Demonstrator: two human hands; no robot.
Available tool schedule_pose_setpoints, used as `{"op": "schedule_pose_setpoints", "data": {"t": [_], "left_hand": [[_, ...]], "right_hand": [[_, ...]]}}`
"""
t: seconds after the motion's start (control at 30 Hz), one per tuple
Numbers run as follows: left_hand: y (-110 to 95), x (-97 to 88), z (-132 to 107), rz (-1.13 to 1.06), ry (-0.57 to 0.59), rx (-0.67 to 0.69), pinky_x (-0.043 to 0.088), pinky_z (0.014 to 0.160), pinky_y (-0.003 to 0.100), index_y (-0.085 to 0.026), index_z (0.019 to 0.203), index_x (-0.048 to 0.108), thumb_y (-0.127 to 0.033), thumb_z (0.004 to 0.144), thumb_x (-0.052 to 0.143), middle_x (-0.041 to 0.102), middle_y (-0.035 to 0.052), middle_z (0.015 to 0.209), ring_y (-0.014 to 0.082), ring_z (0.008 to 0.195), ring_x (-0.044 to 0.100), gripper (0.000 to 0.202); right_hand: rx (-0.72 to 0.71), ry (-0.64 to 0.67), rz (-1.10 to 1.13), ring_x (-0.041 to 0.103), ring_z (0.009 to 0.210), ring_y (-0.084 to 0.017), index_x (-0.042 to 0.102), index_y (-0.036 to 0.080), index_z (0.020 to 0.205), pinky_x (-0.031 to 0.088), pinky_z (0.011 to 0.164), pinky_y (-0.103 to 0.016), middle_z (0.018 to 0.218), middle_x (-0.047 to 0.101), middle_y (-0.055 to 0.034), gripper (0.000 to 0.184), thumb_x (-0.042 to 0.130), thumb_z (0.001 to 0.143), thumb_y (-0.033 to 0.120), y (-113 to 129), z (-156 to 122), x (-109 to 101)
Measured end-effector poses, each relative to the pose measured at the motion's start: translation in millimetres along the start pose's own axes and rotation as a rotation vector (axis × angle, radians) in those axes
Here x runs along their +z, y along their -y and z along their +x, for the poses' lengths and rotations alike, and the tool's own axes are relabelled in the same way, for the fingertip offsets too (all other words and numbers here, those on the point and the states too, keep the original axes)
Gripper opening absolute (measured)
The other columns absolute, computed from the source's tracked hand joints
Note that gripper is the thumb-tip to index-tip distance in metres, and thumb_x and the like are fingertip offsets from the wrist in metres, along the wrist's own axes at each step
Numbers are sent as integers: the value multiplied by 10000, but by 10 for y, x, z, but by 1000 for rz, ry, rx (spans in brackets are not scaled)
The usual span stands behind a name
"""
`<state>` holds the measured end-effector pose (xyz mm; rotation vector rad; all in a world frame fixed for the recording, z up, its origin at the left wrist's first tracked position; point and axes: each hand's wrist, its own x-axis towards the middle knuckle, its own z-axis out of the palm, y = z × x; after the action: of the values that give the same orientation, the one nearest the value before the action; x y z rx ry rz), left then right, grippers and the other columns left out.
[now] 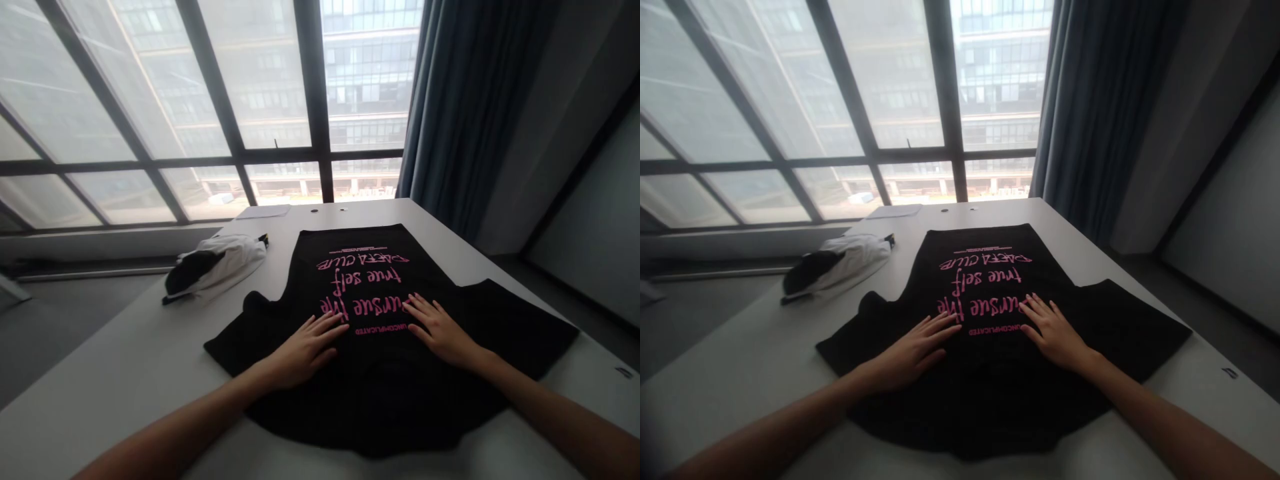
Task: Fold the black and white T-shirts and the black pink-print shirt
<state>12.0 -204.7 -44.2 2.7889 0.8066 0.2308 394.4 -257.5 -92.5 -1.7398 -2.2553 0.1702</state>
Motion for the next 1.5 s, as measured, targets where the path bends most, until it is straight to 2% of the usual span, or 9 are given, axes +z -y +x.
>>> {"op": "schedule_pose_setpoints", "data": {"t": [0.1,0.2,0.37,0.57,0.77,0.93,1.07,1.27,1.5], "left_hand": [[313,-380,-155,-26,-151,-183,354,1170,355,-325,1502,431,-316,1040,383,453,-3,1540,206,1392,455,465],[847,-710,-496,95,-291,-598,451,1048,340,-213,1356,585,-252,988,380,623,76,1351,243,1213,605,423],[1354,-660,-1060,112,-139,-964,502,897,344,-113,1182,653,-361,838,612,719,140,1026,296,1028,668,426],[1254,-618,-1295,14,-128,-955,507,701,261,-171,1198,629,-288,821,554,692,31,853,199,778,669,402],[1104,-905,-1507,179,-87,-982,512,896,332,-149,1184,656,-250,796,611,672,107,1091,255,978,668,403],[627,-755,-960,256,-322,-705,441,1067,382,-184,1325,593,-317,979,460,582,112,1355,271,1208,592,393],[340,-457,-386,91,-260,-305,328,1186,396,-252,1496,439,-397,1036,413,450,59,1539,240,1411,424,483],[481,8,-231,98,14,-319,139,1205,604,-302,1589,236,-540,1030,387,175,69,1657,321,1531,100,626],[132,-169,102,4,-4,-132,112,1229,561,-315,1588,232,-521,1035,401,227,50,1648,282,1531,133,614]], "right_hand": [[-10,-31,-18,209,1511,-274,418,248,1517,199,1207,-579,1611,310,-80,605,342,1012,574,-40,3,94],[-35,-48,-30,225,1505,-291,465,245,1487,227,1194,-596,1599,341,-88,591,351,1008,571,-101,-4,183],[-76,-97,-67,274,1484,-325,479,256,1473,285,1159,-628,1580,379,-99,581,374,997,570,-235,-2,322],[-108,-115,-102,314,1467,-335,455,258,1486,323,1137,-638,1570,401,-100,590,370,992,570,-368,2,433],[-135,-153,-110,351,1447,-355,468,252,1474,346,1117,-656,1553,426,-112,599,384,980,580,-427,-2,468],[-167,-185,-80,310,1474,-313,482,247,1467,298,1174,-601,1569,409,-83,550,371,1006,526,-238,-8,337],[-159,-139,-34,254,1497,-287,424,252,1513,249,1208,-565,1600,351,-66,559,368,1020,509,-54,-25,237],[-106,11,28,232,1502,-293,396,275,1529,203,1213,-582,1611,310,-65,596,397,1006,560,54,-54,135],[-53,-15,131,160,1522,-286,324,290,1560,140,1220,-579,1635,245,-67,615,401,1009,553,144,15,-11]]}}
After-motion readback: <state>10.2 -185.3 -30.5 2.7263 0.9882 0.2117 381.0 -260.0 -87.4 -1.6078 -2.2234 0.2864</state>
